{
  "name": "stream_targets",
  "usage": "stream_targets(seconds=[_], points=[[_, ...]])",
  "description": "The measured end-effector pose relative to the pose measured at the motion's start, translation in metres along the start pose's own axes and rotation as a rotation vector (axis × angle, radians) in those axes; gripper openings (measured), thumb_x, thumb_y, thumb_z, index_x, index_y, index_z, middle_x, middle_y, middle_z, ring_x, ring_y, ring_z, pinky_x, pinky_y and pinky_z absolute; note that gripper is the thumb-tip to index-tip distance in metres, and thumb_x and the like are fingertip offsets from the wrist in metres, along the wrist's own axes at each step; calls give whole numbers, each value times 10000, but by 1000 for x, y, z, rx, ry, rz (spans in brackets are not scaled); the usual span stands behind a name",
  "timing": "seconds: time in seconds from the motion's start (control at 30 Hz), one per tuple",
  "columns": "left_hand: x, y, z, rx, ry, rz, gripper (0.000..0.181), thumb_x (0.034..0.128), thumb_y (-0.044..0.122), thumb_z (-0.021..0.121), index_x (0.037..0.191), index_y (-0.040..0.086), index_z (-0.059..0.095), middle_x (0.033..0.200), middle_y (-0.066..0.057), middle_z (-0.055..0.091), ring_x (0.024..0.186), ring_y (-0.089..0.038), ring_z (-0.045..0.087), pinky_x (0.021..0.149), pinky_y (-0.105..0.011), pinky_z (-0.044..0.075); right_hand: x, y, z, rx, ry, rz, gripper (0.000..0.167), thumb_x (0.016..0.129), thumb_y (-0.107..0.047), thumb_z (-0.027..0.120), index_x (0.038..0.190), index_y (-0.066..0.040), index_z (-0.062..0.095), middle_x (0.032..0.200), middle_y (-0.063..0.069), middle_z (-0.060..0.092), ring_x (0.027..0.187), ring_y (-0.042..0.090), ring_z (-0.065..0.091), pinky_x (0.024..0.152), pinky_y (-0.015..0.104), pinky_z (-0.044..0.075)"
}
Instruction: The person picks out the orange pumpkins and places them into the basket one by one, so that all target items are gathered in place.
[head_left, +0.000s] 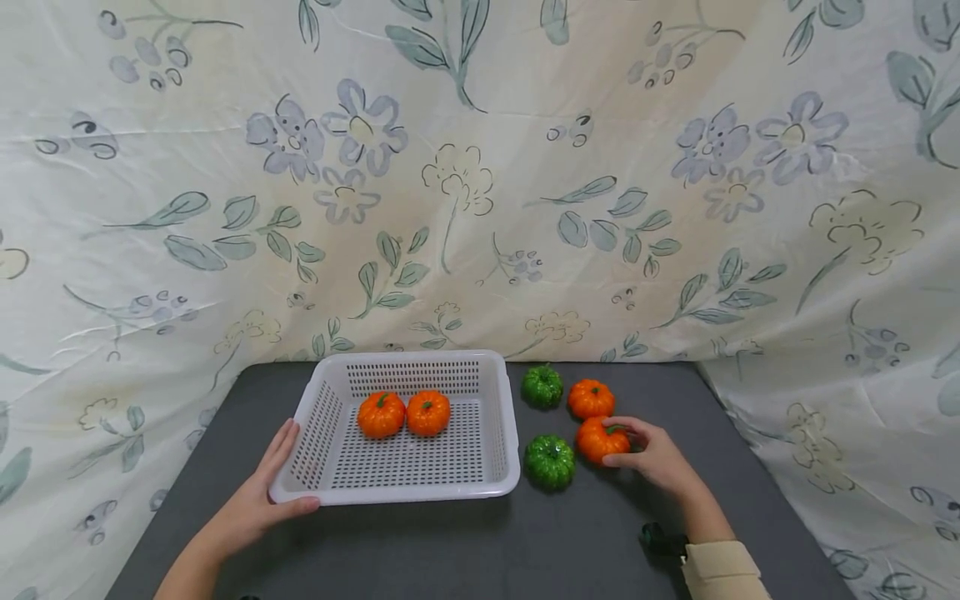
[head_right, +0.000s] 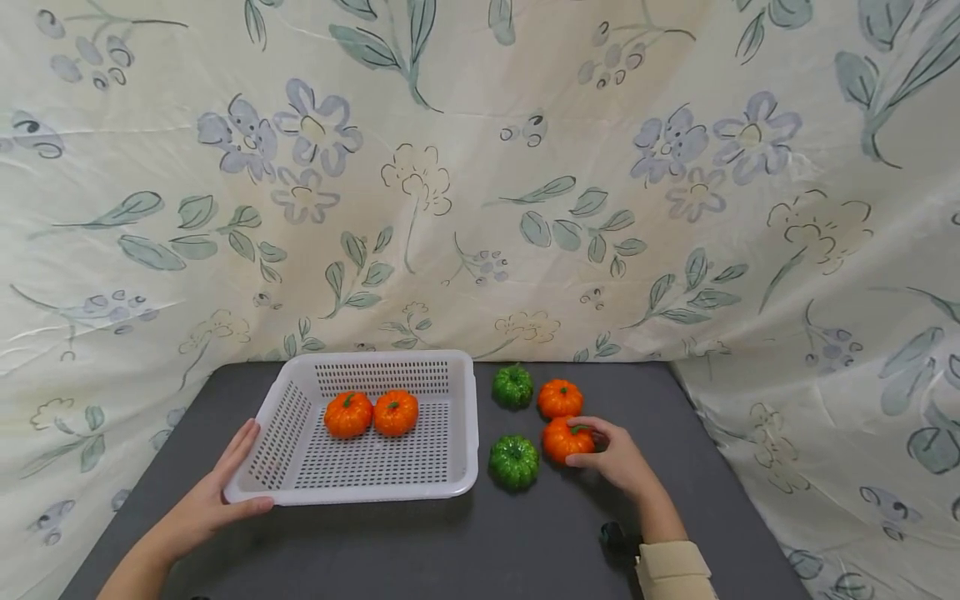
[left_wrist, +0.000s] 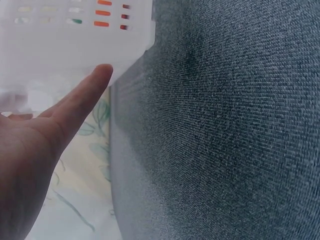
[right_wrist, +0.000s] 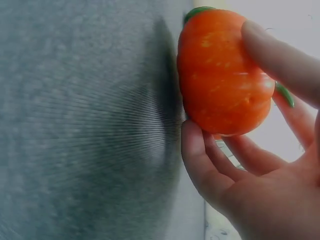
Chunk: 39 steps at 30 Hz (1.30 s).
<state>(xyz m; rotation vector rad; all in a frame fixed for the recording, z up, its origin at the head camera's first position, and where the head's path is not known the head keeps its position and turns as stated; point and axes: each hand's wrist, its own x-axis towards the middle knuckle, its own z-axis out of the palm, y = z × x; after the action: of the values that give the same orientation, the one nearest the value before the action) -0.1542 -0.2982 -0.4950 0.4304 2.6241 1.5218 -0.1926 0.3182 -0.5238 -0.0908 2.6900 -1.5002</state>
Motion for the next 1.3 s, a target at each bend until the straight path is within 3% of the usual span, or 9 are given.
stream_targets(seconds=[0.27,0.43,0.5,0.57,0.67,0.7,0.97,1.3], points=[[-1,2,0,16,3,17,1130,836,131,801,1638,262,15,1696,-71,-145,1457,-533,38,924,21,115,0,-14,-6,-2,36,11,634,813,-347,850,1361,-145,603,1537,197,437,1316,460,491,1043,629,390],[-1,2,0,12,-2,-8,1123,844,149,797,1635,292,14,1698,-33,-149,1477,-523,13,990,-22,87,0,-25,-8,5,44,-7,646,809,-349,853,1364,-144,593,1540,200,430,1313,454,497,1004,580,452],[-1,2,-1,7,-4,-11,1120,843,148,796,1635,288,16,1698,-32,-151,1481,-525,-1,1135,-181,67,0,-29,-8,6,44,-19,645,810,-351,851,1364,-147,593,1536,196,438,1315,449,499,993,560,470],[-1,2,-1,1,-5,-12,1121,839,142,796,1636,279,21,1698,-36,-153,1483,-529,-13,1196,-418,46,1,-32,-8,13,44,-26,648,811,-359,849,1369,-151,592,1534,189,442,1314,445,501,984,543,484],[1,3,-2,-9,-4,-13,1126,828,130,800,1639,258,29,1698,-52,-153,1480,-541,-21,1102,-703,31,1,-38,-9,22,43,-30,653,813,-369,846,1376,-160,591,1528,175,455,1306,431,511,976,525,493],[2,3,-2,-9,-6,-17,1129,828,131,801,1639,256,26,1698,-52,-156,1481,-541,-23,1090,-722,38,1,-40,-9,26,47,-30,655,811,-368,848,1377,-162,592,1524,174,461,1301,429,516,972,524,496],[3,3,-2,2,-10,-29,1141,827,133,808,1637,259,15,1696,-69,-163,1478,-549,-19,1068,-762,63,5,-56,-8,2,68,-34,671,790,-397,860,1368,-177,600,1517,173,474,1295,437,526,979,553,487],[1,2,-1,11,-4,-20,1137,829,143,808,1635,282,18,1699,-31,-153,1486,-530,-12,1124,-670,44,7,-73,-3,16,68,-69,666,784,-392,866,1364,-190,606,1480,156,512,1279,418,544,953,540,502]])
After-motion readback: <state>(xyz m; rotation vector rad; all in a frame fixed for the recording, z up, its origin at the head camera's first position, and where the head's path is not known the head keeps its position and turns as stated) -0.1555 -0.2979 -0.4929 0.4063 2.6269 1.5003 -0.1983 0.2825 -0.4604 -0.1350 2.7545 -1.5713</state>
